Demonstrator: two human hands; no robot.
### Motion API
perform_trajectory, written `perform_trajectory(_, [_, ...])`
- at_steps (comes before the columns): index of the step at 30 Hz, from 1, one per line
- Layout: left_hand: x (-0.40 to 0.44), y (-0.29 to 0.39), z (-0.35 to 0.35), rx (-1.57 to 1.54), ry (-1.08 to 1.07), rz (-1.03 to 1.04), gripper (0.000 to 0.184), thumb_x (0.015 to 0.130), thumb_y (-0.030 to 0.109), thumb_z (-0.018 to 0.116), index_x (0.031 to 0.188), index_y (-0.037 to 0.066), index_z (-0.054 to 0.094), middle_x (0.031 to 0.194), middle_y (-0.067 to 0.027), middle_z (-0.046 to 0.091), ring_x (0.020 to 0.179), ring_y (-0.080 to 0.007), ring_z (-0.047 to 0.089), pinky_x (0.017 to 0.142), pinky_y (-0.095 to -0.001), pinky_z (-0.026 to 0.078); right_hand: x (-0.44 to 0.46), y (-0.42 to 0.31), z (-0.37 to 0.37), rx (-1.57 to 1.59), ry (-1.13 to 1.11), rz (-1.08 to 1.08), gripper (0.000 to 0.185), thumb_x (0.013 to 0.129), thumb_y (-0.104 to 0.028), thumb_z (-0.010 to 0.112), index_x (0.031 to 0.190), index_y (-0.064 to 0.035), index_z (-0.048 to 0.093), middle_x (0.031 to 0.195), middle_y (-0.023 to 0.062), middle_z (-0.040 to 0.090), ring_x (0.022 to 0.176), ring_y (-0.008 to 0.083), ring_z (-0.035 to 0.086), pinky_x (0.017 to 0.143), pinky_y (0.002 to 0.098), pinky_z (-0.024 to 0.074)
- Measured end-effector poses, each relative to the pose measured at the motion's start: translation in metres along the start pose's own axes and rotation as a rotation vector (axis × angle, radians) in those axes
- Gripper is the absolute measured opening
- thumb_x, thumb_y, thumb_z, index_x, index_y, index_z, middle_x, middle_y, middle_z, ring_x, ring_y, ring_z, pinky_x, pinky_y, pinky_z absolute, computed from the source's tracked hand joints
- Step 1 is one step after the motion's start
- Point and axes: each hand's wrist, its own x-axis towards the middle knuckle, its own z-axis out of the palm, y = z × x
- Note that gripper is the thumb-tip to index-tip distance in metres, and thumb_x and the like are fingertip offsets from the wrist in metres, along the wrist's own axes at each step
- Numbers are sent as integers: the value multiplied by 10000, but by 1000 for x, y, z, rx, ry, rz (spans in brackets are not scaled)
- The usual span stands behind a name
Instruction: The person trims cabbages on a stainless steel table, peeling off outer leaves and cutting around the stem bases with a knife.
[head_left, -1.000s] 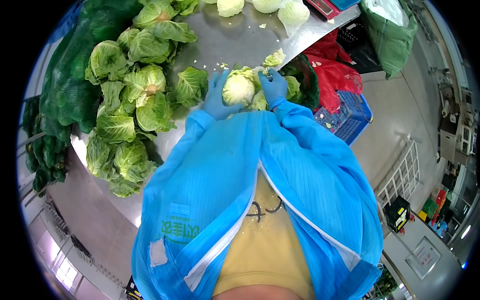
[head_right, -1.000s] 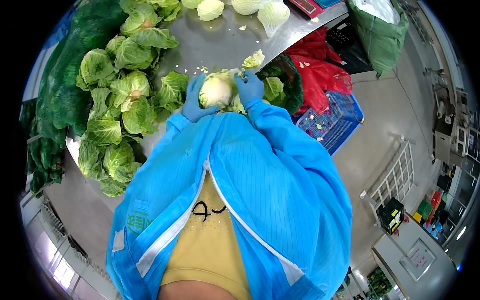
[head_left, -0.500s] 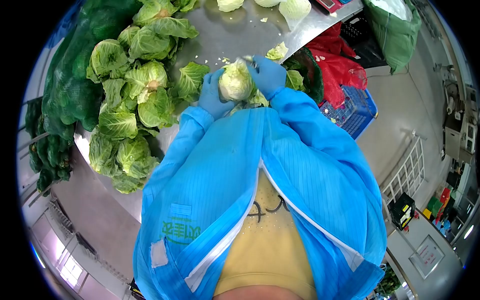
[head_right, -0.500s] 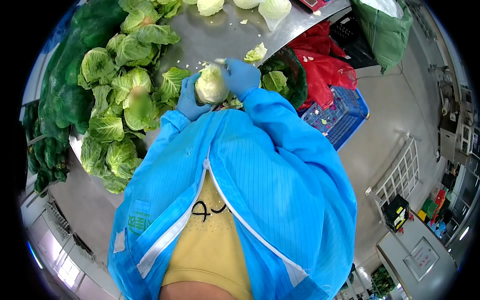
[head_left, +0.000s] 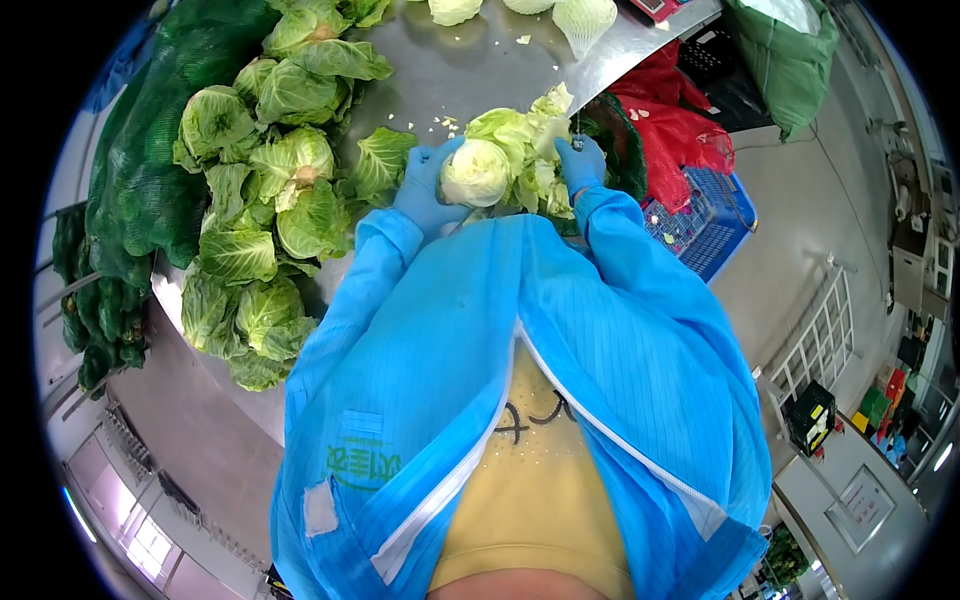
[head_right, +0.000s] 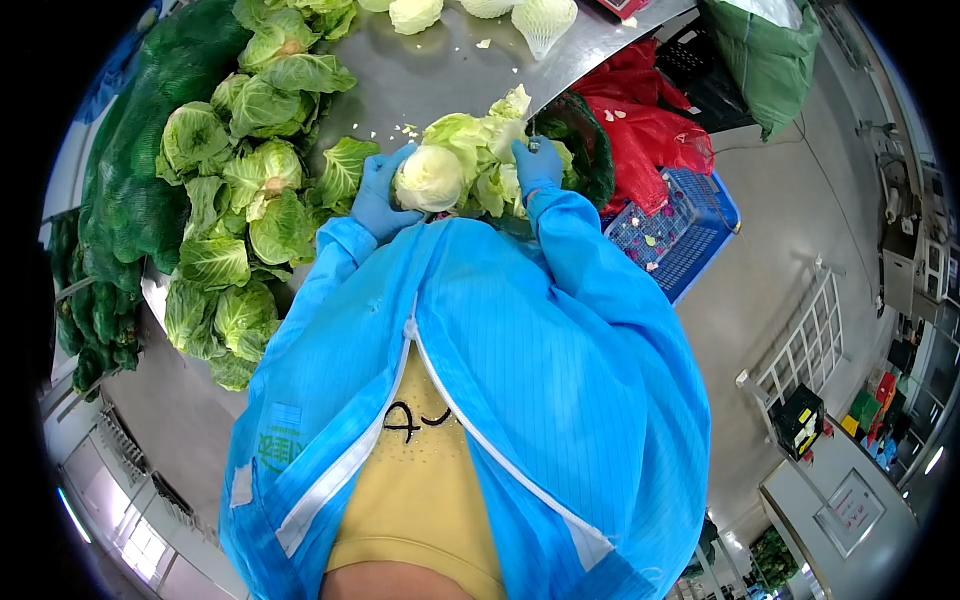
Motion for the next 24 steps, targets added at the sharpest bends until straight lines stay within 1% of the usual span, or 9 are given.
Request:
perform_trajectory(4, [2,-5,1,-36,92,1,918,491,215,829,1307,130,419,1125,-131,434,1052,-288,440,957,-375,393,-34,-35,-10,110,227,-182,590,704,-419,717,1155,-69,567,889,154,646,815,276,618,744,372,474])
perform_trajectory(6, [2,-9,5,-21,129,42,902,498,202,837,1294,125,421,1146,-128,443,1069,-286,457,957,-375,401,-53,-67,-17,73,-177,-163,632,704,-488,703,1184,-106,555,848,153,637,781,275,606,718,361,472])
perform_trajectory(8, [2,-19,13,-475,97,-14,921,492,158,856,1281,98,386,1217,-111,445,1136,-254,454,977,-367,401,-55,-74,7,88,-225,-208,581,717,-476,689,1147,-104,572,828,147,632,757,274,599,703,361,469])
perform_trajectory(12, [0,-17,6,-563,2,-131,961,492,105,860,1287,78,321,1251,-106,432,1172,-235,446,985,-367,405,-28,-63,34,66,-355,-248,430,747,-418,645,1007,-77,605,809,146,628,725,287,596,677,369,466])
perform_trajectory(13, [-4,-25,9,-614,45,-126,966,492,98,860,1286,74,311,1252,-109,432,1178,-238,443,988,-372,406,-24,-60,33,26,-326,-277,372,738,-375,636,930,-58,602,815,149,629,737,306,603,675,378,469])
perform_trajectory(17, [-23,-31,31,-776,211,-199,996,513,104,862,1294,65,245,1253,-134,411,1179,-247,439,988,-383,412,-19,-50,25,-204,-386,-233,387,715,-382,663,929,-65,598,816,139,641,746,302,622,666,382,477])
perform_trajectory(20, [-34,-26,51,-840,294,-307,1013,551,105,851,1307,74,178,1266,-154,374,1178,-258,436,978,-388,424,-38,-64,18,15,-248,-205,388,720,-396,677,927,-77,597,794,125,641,722,276,627,647,378,474])
perform_trajectory(22, [-32,-21,59,-892,308,-338,992,612,120,825,1309,76,121,1270,-182,341,1177,-269,433,978,-394,424,-40,-67,17,-26,-242,-236,403,731,-413,680,955,-88,595,791,109,646,723,254,634,639,366,476])
perform_trajectory(24, [-28,-4,63,-1155,435,-524,966,655,158,809,1312,56,108,1283,-196,326,1177,-273,431,960,-392,441,-49,-70,13,32,-207,-243,417,744,-429,670,971,-89,590,779,103,644,705,251,629,637,353,478])
